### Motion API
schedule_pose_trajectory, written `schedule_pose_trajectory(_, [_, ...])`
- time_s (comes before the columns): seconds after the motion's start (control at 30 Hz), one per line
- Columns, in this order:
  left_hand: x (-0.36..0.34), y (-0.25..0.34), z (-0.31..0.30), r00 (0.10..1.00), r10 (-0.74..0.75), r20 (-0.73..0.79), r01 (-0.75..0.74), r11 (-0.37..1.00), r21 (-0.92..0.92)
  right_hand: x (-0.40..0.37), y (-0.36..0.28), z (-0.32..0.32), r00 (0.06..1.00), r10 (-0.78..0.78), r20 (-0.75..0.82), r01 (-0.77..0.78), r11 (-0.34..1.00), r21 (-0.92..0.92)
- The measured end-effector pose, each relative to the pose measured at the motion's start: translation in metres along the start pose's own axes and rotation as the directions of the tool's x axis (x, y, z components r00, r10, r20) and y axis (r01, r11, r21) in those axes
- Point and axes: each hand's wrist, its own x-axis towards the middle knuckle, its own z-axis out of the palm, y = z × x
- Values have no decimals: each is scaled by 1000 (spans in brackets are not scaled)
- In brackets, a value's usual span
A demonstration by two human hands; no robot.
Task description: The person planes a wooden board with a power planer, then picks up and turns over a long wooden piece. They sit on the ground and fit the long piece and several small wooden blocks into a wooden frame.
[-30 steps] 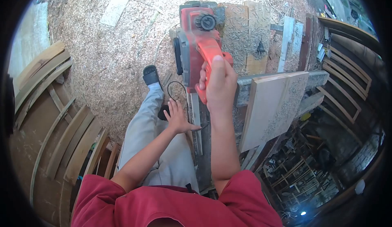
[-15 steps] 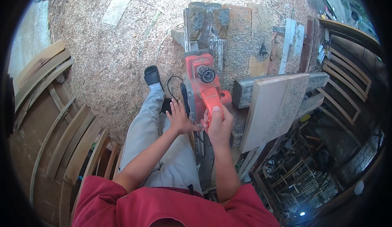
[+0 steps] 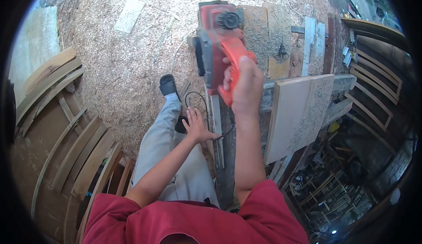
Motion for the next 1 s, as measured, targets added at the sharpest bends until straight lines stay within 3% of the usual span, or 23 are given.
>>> schedule_pose_trajectory(0.1, [-9, 1, -2, 998, 52, -37, -55, 995, -81, -29, -2, -30, 1000, 15, 9, -15, 1000, 22])
schedule_pose_trajectory(0.17, [-9, -5, 11, 950, 223, -219, -262, 950, -171, -53, -1, -53, 1000, 26, -1, -26, 1000, -11])
schedule_pose_trajectory(0.27, [-14, 2, 18, 809, 332, -484, -483, 846, -227, -93, 19, -96, 994, 63, -89, -52, 992, 118])
schedule_pose_trajectory(0.33, [-33, 22, 9, 670, 284, -686, -539, 821, -187, -120, 27, -119, 985, 130, -110, -114, 984, 140])
schedule_pose_trajectory(0.43, [-28, 26, 15, 655, 277, -703, -506, 851, -137, -155, 44, -147, 972, 172, -162, -154, 981, 122])
schedule_pose_trajectory(0.57, [-34, 34, 28, 683, 115, -721, -544, 739, -397, -196, 73, -175, 955, 215, -203, -197, 975, 106])
schedule_pose_trajectory(0.6, [-24, 23, 37, 615, 177, -768, -568, 775, -277, -207, 79, -181, 953, 222, -209, -205, 974, 96])
schedule_pose_trajectory(0.7, [-20, 11, 41, 752, 103, -651, -564, 612, -554, -236, 94, -197, 946, 244, -213, -227, 969, 98])
schedule_pose_trajectory(0.73, [-22, 8, 36, 795, 167, -583, -574, 519, -634, -244, 100, -204, 947, 252, -198, -238, 967, 93])
schedule_pose_trajectory(0.9, [-39, -2, 9, 702, 136, -699, -685, 397, -611, -269, 137, -230, 957, 268, -115, -263, 963, 54])
schedule_pose_trajectory(1.0, [-45, -7, -14, 609, 15, -793, -747, 345, -568, -277, 156, -238, 960, 265, -89, -263, 964, 34])
